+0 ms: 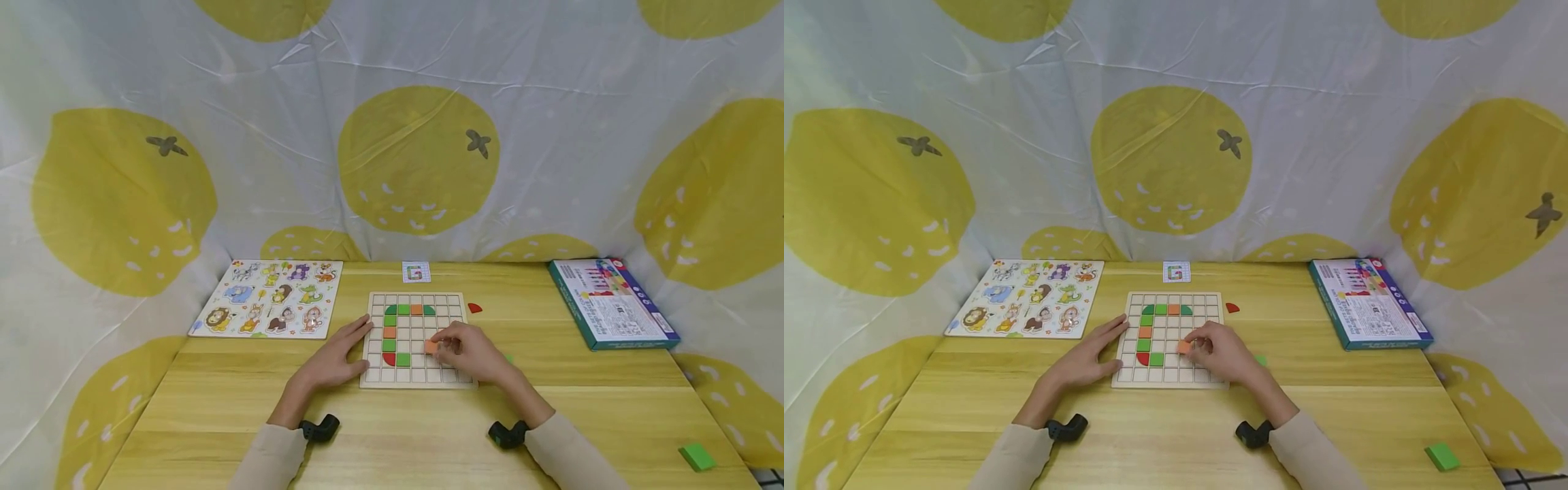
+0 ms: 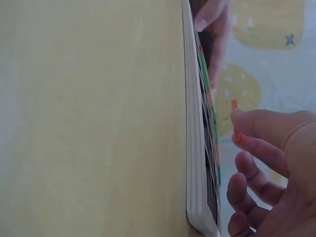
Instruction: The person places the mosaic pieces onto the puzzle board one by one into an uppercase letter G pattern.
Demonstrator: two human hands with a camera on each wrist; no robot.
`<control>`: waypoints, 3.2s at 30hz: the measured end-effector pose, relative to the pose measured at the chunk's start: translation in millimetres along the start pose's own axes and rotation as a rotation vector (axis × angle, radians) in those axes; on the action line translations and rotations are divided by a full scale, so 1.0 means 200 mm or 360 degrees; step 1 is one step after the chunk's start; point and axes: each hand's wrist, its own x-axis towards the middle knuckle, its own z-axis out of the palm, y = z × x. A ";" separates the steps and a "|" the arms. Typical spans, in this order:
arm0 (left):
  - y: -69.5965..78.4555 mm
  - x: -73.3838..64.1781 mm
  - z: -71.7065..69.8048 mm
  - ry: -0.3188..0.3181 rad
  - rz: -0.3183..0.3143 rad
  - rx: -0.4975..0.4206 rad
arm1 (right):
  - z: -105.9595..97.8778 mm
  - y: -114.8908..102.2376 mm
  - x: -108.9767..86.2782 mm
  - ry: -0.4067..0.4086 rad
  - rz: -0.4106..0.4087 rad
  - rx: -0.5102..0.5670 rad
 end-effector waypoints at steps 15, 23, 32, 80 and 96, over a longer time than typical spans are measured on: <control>0.00 0.00 0.01 0.0015 0.0001 0.0001 | 0.08 -0.06 0.00 -0.0092 0.0037 -0.0114; 0.00 0.00 0.01 0.0015 -0.0003 -0.0003 | 0.10 -0.07 0.02 -0.0096 0.0035 -0.0196; -0.01 0.00 0.01 0.0021 -0.0011 -0.0023 | 0.11 -0.08 0.01 -0.0099 0.0028 -0.0195; -0.01 0.00 0.01 0.0006 -0.0007 0.0000 | -0.23 0.19 -0.19 0.0198 0.0179 -0.0075; -0.01 0.00 0.01 0.0023 0.0001 0.0016 | -0.30 0.30 -0.30 0.0018 0.0131 -0.0067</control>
